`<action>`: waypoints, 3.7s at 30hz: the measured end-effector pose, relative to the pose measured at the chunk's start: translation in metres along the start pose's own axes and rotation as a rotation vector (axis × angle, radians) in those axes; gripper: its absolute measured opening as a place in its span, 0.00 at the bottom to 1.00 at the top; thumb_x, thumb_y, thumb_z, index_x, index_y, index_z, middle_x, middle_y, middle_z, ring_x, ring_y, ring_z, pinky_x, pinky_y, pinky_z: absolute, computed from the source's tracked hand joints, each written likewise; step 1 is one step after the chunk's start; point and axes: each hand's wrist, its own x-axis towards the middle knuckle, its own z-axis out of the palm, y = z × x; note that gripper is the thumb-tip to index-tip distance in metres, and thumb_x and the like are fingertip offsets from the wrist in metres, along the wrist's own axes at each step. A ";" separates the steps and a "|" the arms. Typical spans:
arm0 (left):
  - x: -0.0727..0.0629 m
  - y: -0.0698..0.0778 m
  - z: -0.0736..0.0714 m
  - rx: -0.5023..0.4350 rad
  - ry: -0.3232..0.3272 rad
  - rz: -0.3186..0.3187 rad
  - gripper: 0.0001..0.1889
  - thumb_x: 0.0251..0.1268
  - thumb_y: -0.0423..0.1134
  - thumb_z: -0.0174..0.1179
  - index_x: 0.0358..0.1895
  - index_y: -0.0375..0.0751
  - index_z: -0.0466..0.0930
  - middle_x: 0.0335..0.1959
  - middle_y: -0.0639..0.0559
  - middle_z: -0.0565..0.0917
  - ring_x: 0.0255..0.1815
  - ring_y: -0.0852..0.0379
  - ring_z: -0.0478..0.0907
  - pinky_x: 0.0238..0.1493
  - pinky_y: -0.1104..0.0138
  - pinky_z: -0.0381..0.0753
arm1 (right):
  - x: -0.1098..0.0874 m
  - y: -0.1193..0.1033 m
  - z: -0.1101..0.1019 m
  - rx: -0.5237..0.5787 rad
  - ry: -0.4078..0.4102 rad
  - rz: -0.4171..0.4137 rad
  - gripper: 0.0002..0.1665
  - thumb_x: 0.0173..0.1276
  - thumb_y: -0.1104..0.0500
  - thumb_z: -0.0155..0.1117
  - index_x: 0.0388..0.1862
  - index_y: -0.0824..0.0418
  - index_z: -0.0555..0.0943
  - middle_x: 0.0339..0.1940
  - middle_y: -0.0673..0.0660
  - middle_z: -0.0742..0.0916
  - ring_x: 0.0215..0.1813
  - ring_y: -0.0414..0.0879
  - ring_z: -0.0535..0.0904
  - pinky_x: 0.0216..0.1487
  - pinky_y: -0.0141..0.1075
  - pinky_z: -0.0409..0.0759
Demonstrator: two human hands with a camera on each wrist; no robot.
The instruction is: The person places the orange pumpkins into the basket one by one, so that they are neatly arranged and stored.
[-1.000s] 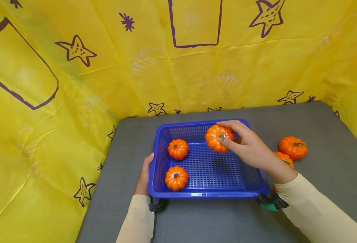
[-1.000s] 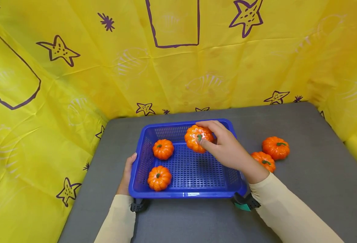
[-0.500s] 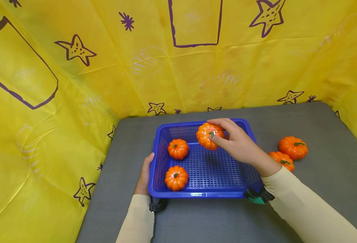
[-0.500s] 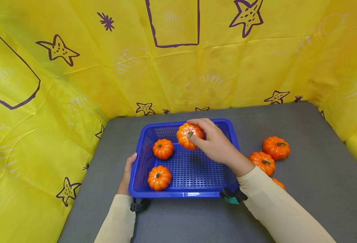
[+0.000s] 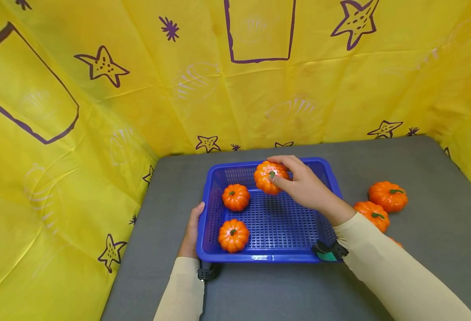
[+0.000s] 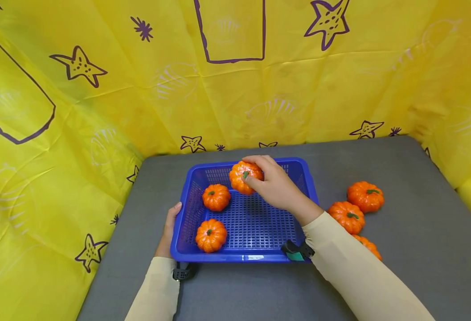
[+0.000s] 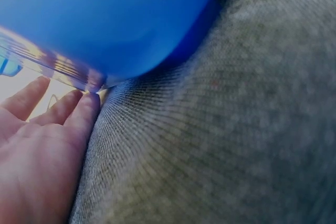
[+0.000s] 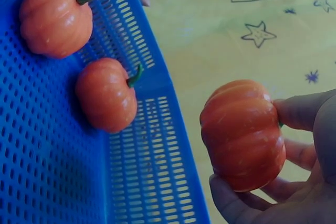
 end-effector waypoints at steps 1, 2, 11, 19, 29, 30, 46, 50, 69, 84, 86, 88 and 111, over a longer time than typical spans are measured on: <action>0.000 0.000 0.000 0.003 0.000 0.000 0.42 0.79 0.66 0.43 0.86 0.43 0.59 0.71 0.41 0.77 0.64 0.47 0.79 0.64 0.55 0.80 | 0.001 0.001 0.001 -0.001 -0.001 0.003 0.29 0.80 0.61 0.64 0.77 0.62 0.76 0.70 0.64 0.77 0.66 0.59 0.75 0.61 0.55 0.80; 0.000 0.000 0.000 0.003 0.000 0.001 0.42 0.79 0.66 0.43 0.86 0.42 0.59 0.71 0.41 0.77 0.63 0.47 0.79 0.64 0.55 0.80 | 0.002 0.002 0.001 -0.003 -0.002 0.006 0.29 0.80 0.61 0.64 0.77 0.62 0.76 0.70 0.64 0.77 0.66 0.59 0.75 0.61 0.55 0.80; 0.000 -0.001 0.000 0.016 0.004 -0.004 0.42 0.79 0.66 0.43 0.85 0.42 0.60 0.72 0.40 0.76 0.64 0.47 0.79 0.65 0.55 0.79 | 0.012 0.007 0.007 -0.041 0.004 0.022 0.29 0.80 0.59 0.65 0.77 0.61 0.77 0.71 0.65 0.76 0.69 0.60 0.73 0.66 0.58 0.76; -0.001 0.000 0.000 0.013 0.005 -0.007 0.42 0.79 0.66 0.43 0.86 0.43 0.60 0.74 0.38 0.75 0.65 0.46 0.78 0.66 0.54 0.79 | 0.022 0.015 0.014 -0.064 -0.016 0.039 0.29 0.81 0.58 0.64 0.77 0.63 0.77 0.72 0.67 0.76 0.66 0.63 0.75 0.65 0.60 0.78; 0.000 0.000 0.001 -0.018 -0.015 0.001 0.41 0.79 0.65 0.43 0.86 0.44 0.61 0.72 0.40 0.77 0.63 0.47 0.79 0.64 0.54 0.80 | 0.027 0.026 0.022 -0.119 -0.042 0.055 0.29 0.79 0.58 0.65 0.75 0.65 0.78 0.67 0.69 0.78 0.63 0.64 0.77 0.64 0.60 0.77; 0.000 0.000 0.001 -0.021 -0.014 -0.001 0.41 0.79 0.65 0.43 0.85 0.44 0.61 0.71 0.40 0.77 0.63 0.47 0.80 0.63 0.54 0.80 | 0.027 0.026 0.022 -0.121 -0.046 0.059 0.29 0.79 0.58 0.65 0.75 0.65 0.78 0.66 0.69 0.79 0.63 0.63 0.77 0.64 0.60 0.77; 0.000 0.001 0.001 -0.009 -0.021 -0.003 0.41 0.79 0.66 0.43 0.85 0.44 0.61 0.72 0.38 0.76 0.63 0.46 0.79 0.64 0.54 0.80 | 0.029 0.038 0.037 -0.226 -0.160 0.052 0.27 0.80 0.60 0.65 0.74 0.67 0.79 0.69 0.69 0.81 0.69 0.64 0.76 0.69 0.59 0.75; -0.001 0.000 0.001 -0.015 -0.024 -0.010 0.41 0.79 0.66 0.42 0.86 0.45 0.60 0.74 0.38 0.74 0.65 0.46 0.78 0.65 0.53 0.80 | 0.028 0.040 0.041 -0.247 -0.200 0.069 0.27 0.80 0.60 0.65 0.74 0.67 0.79 0.68 0.68 0.81 0.69 0.63 0.76 0.70 0.59 0.74; 0.000 0.000 0.000 0.006 -0.013 -0.012 0.43 0.79 0.67 0.43 0.86 0.42 0.59 0.75 0.36 0.73 0.65 0.46 0.79 0.65 0.53 0.80 | 0.027 0.046 0.044 -0.344 -0.284 0.120 0.25 0.81 0.60 0.65 0.73 0.66 0.79 0.66 0.67 0.81 0.68 0.63 0.77 0.71 0.58 0.73; 0.000 0.000 0.000 0.003 -0.008 -0.002 0.42 0.79 0.66 0.43 0.85 0.43 0.60 0.74 0.36 0.74 0.65 0.45 0.79 0.65 0.53 0.80 | 0.026 0.043 0.040 -0.303 -0.271 0.121 0.28 0.76 0.61 0.71 0.72 0.65 0.80 0.67 0.70 0.79 0.66 0.64 0.77 0.68 0.60 0.76; -0.001 0.000 0.000 0.002 -0.008 -0.004 0.42 0.79 0.66 0.43 0.85 0.44 0.61 0.75 0.36 0.74 0.65 0.45 0.79 0.65 0.53 0.80 | 0.026 0.042 0.039 -0.296 -0.274 0.118 0.29 0.75 0.61 0.72 0.72 0.66 0.80 0.68 0.70 0.79 0.67 0.64 0.76 0.68 0.60 0.76; -0.001 0.000 0.001 0.007 -0.014 -0.007 0.42 0.79 0.67 0.43 0.86 0.44 0.60 0.75 0.36 0.73 0.65 0.46 0.79 0.65 0.53 0.80 | 0.025 0.042 0.038 -0.286 -0.276 0.118 0.30 0.74 0.61 0.74 0.72 0.66 0.80 0.68 0.69 0.79 0.68 0.64 0.76 0.69 0.60 0.75; -0.004 0.001 0.001 0.013 -0.010 -0.016 0.41 0.80 0.67 0.43 0.85 0.45 0.61 0.76 0.35 0.73 0.65 0.45 0.79 0.65 0.53 0.80 | 0.024 0.034 0.024 -0.123 -0.216 0.091 0.32 0.79 0.58 0.72 0.78 0.63 0.77 0.76 0.66 0.76 0.72 0.68 0.73 0.70 0.63 0.73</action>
